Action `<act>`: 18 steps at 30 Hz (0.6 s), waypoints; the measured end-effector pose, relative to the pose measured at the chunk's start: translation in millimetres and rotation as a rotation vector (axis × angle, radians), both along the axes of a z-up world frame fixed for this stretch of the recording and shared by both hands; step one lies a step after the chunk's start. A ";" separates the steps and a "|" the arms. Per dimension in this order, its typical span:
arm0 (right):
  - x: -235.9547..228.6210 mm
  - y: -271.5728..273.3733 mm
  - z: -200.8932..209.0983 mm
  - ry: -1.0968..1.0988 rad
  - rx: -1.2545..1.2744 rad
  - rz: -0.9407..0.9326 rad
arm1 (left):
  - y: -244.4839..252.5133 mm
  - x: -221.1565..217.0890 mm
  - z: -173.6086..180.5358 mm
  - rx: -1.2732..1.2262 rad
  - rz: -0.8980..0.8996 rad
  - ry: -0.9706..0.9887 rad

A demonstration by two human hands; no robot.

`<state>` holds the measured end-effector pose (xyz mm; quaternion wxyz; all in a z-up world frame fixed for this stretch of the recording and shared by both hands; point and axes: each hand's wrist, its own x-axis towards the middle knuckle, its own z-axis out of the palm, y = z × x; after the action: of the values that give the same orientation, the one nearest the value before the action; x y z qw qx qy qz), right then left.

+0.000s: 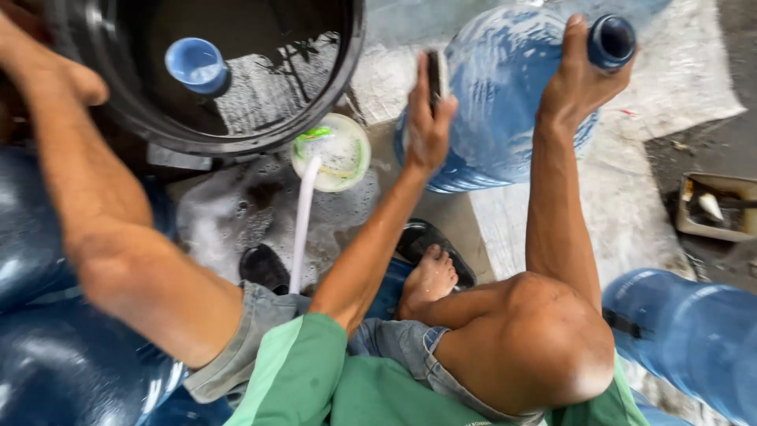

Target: The person scrubs the exterior of a large blue water jug using a soapy sponge, repeatedly dipping the sponge into a bucket of soapy water and rotating the jug to clean different sides. The person also scrubs the neck and rim of the jug.

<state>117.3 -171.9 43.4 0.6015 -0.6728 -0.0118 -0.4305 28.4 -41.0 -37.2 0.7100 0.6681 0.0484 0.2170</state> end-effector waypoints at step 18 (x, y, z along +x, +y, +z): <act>-34.0 13.8 -4.4 0.041 -0.356 0.473 | 33.1 -47.4 27.5 0.740 0.038 0.014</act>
<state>83.2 -158.2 39.0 0.5578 -0.7548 -0.2316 -0.2559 -19.0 -7.9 -9.7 0.4161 0.8801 -0.0159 0.2284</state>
